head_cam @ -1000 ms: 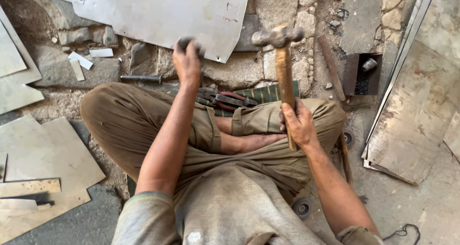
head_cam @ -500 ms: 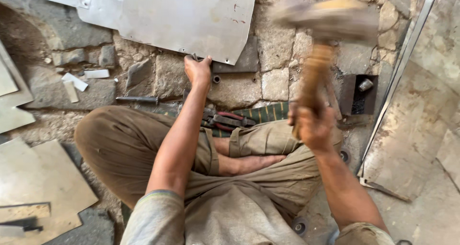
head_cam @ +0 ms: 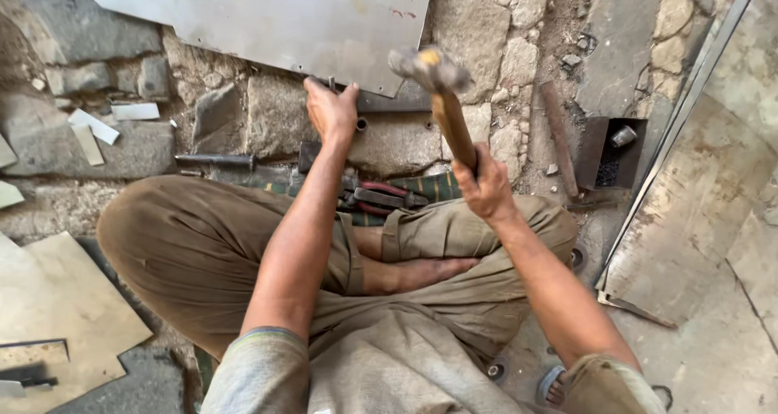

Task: The person sits cross-legged on the floor and uses a hammer and a metal punch to repeatedly strike a large metal sheet. They adjust the sheet's position and continue hammering along its edges and surface.

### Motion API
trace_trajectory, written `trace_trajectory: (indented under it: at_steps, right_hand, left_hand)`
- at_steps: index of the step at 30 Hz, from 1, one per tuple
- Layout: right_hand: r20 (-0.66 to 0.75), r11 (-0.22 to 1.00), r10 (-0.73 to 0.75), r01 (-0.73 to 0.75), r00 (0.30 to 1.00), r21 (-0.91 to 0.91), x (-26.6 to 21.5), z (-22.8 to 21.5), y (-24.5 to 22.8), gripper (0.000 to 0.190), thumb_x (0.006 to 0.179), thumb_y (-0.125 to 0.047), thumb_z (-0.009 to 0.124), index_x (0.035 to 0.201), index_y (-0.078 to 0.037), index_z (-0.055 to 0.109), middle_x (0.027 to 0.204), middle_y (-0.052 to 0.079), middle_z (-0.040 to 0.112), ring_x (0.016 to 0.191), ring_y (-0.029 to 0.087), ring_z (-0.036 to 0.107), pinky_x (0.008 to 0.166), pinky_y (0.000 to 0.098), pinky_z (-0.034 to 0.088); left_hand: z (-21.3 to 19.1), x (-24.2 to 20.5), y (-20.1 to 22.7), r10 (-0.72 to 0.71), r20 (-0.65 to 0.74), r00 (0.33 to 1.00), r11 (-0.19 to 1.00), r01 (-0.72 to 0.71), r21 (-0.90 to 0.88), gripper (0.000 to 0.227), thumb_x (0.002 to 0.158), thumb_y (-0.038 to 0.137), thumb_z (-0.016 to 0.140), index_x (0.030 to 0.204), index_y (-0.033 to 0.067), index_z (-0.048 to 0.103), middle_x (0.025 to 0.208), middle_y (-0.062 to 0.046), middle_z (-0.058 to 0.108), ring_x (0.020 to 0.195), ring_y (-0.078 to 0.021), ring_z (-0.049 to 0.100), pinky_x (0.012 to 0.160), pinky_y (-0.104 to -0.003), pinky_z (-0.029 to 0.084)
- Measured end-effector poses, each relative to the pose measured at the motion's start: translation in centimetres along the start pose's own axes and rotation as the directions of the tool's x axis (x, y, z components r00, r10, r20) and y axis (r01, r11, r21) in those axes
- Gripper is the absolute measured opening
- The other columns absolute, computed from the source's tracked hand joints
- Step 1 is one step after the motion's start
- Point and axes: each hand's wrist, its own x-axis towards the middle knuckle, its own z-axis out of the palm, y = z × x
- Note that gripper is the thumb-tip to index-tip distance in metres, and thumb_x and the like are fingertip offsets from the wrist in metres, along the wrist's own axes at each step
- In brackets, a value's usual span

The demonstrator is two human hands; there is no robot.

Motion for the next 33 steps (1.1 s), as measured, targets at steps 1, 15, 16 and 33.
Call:
trace_trajectory:
  at_steps: [1,15,16,33]
  right_hand:
    - [-0.042,0.997,-0.072,0.074,0.996,0.038,0.2,0.4,0.1,0.048,0.106,-0.055,0.046,0.107,-0.007,0.053,0.064,0.004,0.058,0.046,0.022,0.058,0.046,0.0375,0.051]
    - [0.5,0.854,0.385,-0.505,0.776,0.126,-8.9,2.4,1.3,0.079,0.096,-0.074,0.05,0.125,-0.002,0.065,0.098,0.014,0.068,0.085,0.025,0.065,0.079,0.0477,0.053]
    - [0.462,0.971,0.201,-0.237,0.864,0.021,-7.4,2.1,1.2,0.079,0.099,-0.074,0.049,0.126,-0.002,0.067,0.107,0.014,0.072,0.094,0.021,0.068,0.086,0.0443,0.054]
    - [0.123,0.232,0.302,-0.199,0.945,0.952,22.5,6.9,-13.3,0.037,0.086,-0.018,0.074,0.113,0.007,0.069,0.123,0.025,0.069,0.122,0.036,0.063,0.106,0.0518,0.047]
  left_hand:
    - [0.3,0.4,-0.3,-0.016,0.027,1.0,1.0,0.016,-0.011,0.078,0.081,0.023,0.085,0.137,-0.0083,0.04,0.125,-0.029,0.063,0.116,-0.0381,0.065,0.1,-0.046,0.051]
    - [-1.7,0.7,1.9,-0.094,0.275,0.957,0.735,0.253,-0.629,0.034,0.09,0.024,0.082,0.098,-0.0028,0.063,0.072,-0.005,0.058,0.05,-0.0142,0.048,0.041,-0.031,0.035]
    - [-2.7,0.0,3.2,-0.014,0.252,0.968,0.713,0.186,-0.676,0.028,0.09,0.022,0.08,0.098,0.0003,0.063,0.069,-0.001,0.057,0.048,-0.0097,0.047,0.039,-0.027,0.035]
    - [-24.2,-7.4,-0.4,-0.145,-0.001,0.989,0.768,0.112,-0.631,0.034,0.09,0.015,0.076,0.118,-0.0003,0.064,0.097,-0.007,0.072,0.077,-0.0148,0.068,0.06,-0.028,0.056]
